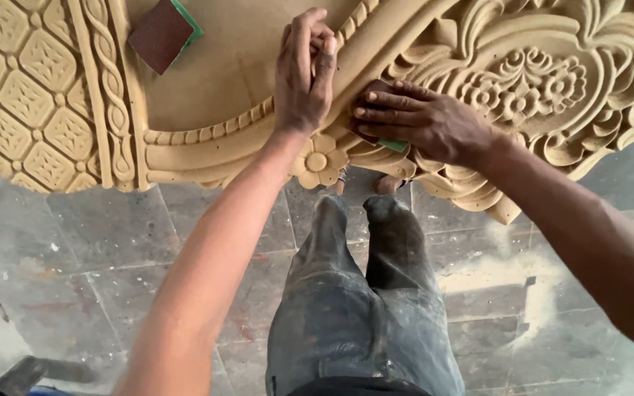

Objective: The person sands the intricate floral and geometric carvings of a wooden headboard using pieces of sandpaper and their fingers to reach the details.

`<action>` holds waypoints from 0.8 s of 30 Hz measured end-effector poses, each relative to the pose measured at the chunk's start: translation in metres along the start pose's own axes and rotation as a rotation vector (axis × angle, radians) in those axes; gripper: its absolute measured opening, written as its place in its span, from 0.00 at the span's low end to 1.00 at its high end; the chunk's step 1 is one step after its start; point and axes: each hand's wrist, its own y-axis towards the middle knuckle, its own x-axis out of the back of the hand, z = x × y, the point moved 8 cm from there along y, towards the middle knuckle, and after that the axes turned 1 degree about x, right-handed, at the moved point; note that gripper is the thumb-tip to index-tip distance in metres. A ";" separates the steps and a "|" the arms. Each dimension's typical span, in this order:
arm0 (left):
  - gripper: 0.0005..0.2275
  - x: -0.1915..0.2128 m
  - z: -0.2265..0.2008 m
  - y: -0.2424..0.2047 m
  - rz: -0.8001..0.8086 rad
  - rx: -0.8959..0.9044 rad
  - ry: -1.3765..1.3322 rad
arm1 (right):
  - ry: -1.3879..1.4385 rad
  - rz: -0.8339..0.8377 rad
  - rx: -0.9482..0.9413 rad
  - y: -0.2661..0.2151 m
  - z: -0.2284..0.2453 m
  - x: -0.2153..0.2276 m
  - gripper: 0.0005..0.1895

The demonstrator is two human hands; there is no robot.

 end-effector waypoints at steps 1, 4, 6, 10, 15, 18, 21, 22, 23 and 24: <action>0.17 0.000 0.000 -0.001 -0.002 0.006 -0.011 | 0.021 -0.058 -0.017 0.002 0.008 0.000 0.34; 0.16 0.001 0.000 0.001 0.006 0.016 -0.042 | 0.017 -0.069 -0.076 0.007 0.045 -0.011 0.35; 0.16 0.002 -0.004 -0.001 0.009 -0.011 -0.009 | -0.014 -0.023 -0.126 0.001 0.068 -0.018 0.36; 0.17 -0.005 -0.008 0.006 0.042 -0.026 0.097 | 0.307 -0.252 -0.704 -0.042 0.033 -0.016 0.30; 0.18 -0.011 -0.024 -0.001 0.117 -0.078 0.237 | 0.246 -0.681 -0.991 -0.075 0.052 -0.028 0.36; 0.18 -0.016 -0.029 0.003 0.160 -0.113 0.346 | 0.111 -0.648 -1.052 -0.032 0.078 -0.040 0.40; 0.18 -0.020 -0.027 -0.003 0.174 -0.130 0.391 | 0.090 -0.837 -1.268 -0.006 0.044 -0.033 0.39; 0.17 -0.019 -0.026 -0.001 0.150 -0.144 0.400 | 0.081 -0.825 -1.293 0.004 0.022 -0.030 0.41; 0.17 -0.022 -0.023 0.001 0.154 -0.147 0.400 | 0.082 -0.827 -1.297 0.004 0.004 -0.026 0.41; 0.17 -0.024 -0.023 -0.002 0.146 -0.179 0.457 | 0.068 -0.814 -1.242 0.008 -0.004 -0.024 0.37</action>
